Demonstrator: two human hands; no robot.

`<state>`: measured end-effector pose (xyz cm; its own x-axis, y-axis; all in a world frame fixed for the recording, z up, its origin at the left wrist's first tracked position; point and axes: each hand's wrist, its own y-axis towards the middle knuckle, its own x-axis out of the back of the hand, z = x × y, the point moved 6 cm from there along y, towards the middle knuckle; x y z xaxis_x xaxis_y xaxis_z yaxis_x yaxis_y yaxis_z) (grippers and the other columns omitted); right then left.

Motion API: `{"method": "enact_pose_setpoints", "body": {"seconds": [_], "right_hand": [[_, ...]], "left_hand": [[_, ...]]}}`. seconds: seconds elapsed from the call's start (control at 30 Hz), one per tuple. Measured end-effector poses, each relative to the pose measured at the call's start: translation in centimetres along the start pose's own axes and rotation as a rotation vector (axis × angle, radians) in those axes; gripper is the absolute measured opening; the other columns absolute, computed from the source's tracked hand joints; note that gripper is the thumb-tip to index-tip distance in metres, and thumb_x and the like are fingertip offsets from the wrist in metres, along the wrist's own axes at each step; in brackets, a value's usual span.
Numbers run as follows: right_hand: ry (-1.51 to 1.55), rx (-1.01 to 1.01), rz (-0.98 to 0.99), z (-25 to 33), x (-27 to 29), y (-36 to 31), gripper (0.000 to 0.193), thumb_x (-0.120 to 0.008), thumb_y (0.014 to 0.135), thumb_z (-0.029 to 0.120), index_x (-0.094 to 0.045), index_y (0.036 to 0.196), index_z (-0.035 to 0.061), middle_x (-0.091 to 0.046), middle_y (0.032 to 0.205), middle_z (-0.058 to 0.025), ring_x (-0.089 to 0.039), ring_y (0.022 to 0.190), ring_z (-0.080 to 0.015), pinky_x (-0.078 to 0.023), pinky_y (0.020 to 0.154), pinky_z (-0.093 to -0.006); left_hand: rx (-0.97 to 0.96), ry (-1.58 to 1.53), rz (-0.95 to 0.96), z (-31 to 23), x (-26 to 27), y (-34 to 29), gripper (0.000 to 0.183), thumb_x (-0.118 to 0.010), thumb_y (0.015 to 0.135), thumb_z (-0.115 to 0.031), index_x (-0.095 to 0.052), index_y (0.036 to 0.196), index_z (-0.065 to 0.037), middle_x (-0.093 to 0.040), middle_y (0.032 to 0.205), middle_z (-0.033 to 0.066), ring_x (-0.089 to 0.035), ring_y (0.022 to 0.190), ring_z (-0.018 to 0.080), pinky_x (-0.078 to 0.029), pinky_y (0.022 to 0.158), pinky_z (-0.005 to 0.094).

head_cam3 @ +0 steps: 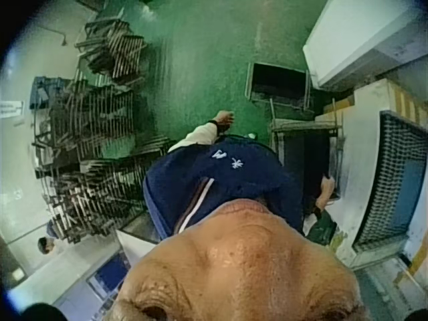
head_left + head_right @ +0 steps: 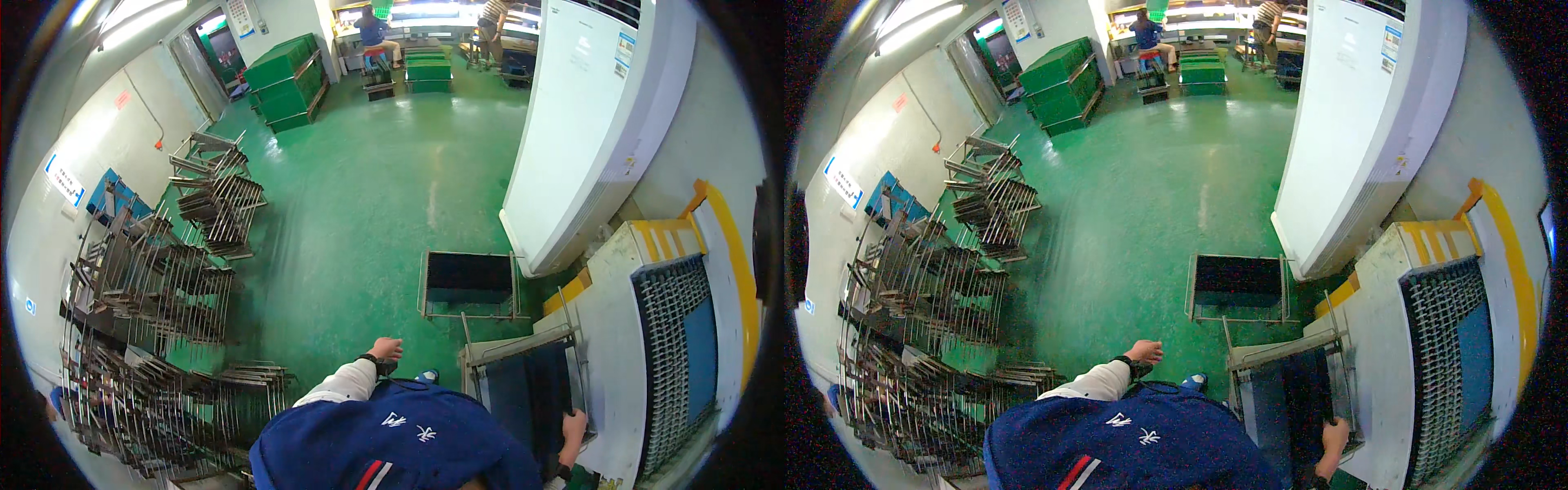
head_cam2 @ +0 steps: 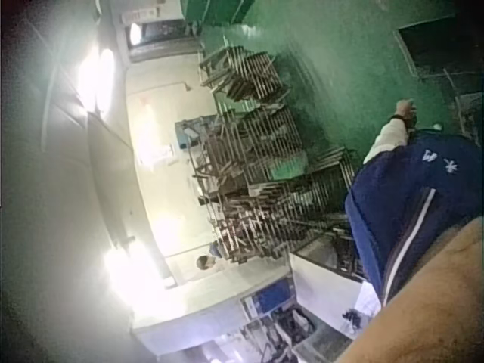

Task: Unloading processed blue metal sheets from a machine and placing them into a vertical storage rack.

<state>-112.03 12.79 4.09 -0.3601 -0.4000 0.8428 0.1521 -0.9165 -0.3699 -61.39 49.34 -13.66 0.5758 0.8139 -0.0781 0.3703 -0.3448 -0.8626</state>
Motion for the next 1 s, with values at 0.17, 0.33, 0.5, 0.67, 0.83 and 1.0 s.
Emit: {"method": "enact_pose_setpoints", "body": {"seconds": [0.17, 0.33, 0.5, 0.67, 0.83, 1.0], "right_hand": [[-0.038, -0.006, -0.003, 0.1, 0.3, -0.1, 0.042, -0.063, 0.071, 0.023, -0.058, 0.103, -0.0023, -0.057, 0.104, -0.0211, -0.053, 0.099, -0.035, -0.041, 0.085, -0.0389], [-0.022, 0.024, -0.01, 1.2, 0.8, -0.7, 0.043, -0.064, 0.07, 0.027, -0.06, 0.1, -0.0027, -0.059, 0.102, -0.0211, -0.055, 0.097, -0.0351, -0.042, 0.084, -0.0389], [-0.065, 0.026, -0.035, 2.9, 1.9, -2.0, 0.037, -0.062, 0.07, 0.024, -0.062, 0.097, -0.0008, -0.06, 0.097, -0.021, -0.056, 0.093, -0.0355, -0.042, 0.082, -0.0386], [-0.017, 0.035, -0.046, 3.6, 2.3, -2.4, 0.032, -0.061, 0.069, 0.019, -0.063, 0.093, -0.0006, -0.061, 0.092, -0.0214, -0.058, 0.088, -0.036, -0.044, 0.078, -0.0392], [-0.044, 0.065, -0.07, 2.8, 1.9, -1.7, 0.03, -0.06, 0.069, 0.018, -0.063, 0.092, -0.0006, -0.061, 0.091, -0.0214, -0.058, 0.087, -0.0358, -0.044, 0.077, -0.0393], [-0.018, 0.078, -0.043, 1.9, 1.4, -1.0, 0.03, -0.061, 0.069, 0.019, -0.063, 0.091, -0.0005, -0.061, 0.09, -0.0212, -0.058, 0.086, -0.0359, -0.044, 0.076, -0.0397]], "left_hand": [[-0.013, -0.013, 0.022, -0.1, -0.2, 0.0, 0.037, -0.055, 0.084, -0.026, -0.046, 0.11, -0.001, -0.056, 0.099, 0.0128, -0.058, 0.077, 0.0246, -0.048, 0.064, 0.0355], [-0.031, 0.016, -0.042, -0.5, -0.4, -0.5, 0.037, -0.056, 0.083, -0.027, -0.047, 0.109, -0.001, -0.057, 0.095, 0.0117, -0.058, 0.074, 0.0234, -0.049, 0.062, 0.0347], [-0.026, 0.02, -0.038, -0.4, -0.6, -1.0, 0.04, -0.056, 0.083, -0.028, -0.047, 0.111, -0.001, -0.057, 0.097, 0.0114, -0.058, 0.075, 0.0223, -0.049, 0.063, 0.0354], [-0.014, 0.029, -0.039, -0.3, -0.6, -0.9, 0.042, -0.055, 0.083, -0.03, -0.046, 0.112, -0.001, -0.057, 0.099, 0.0114, -0.058, 0.077, 0.0222, -0.049, 0.066, 0.036], [-0.025, 0.043, -0.043, -0.4, -0.8, -1.0, 0.042, -0.055, 0.084, -0.03, -0.046, 0.113, 0.0, -0.057, 0.101, 0.0121, -0.058, 0.078, 0.0225, -0.049, 0.067, 0.0357], [-0.022, 0.047, -0.047, -0.5, -0.9, -1.0, 0.042, -0.055, 0.084, -0.03, -0.046, 0.113, 0.0, -0.057, 0.101, 0.0121, -0.058, 0.077, 0.0217, -0.049, 0.066, 0.0346]]}}
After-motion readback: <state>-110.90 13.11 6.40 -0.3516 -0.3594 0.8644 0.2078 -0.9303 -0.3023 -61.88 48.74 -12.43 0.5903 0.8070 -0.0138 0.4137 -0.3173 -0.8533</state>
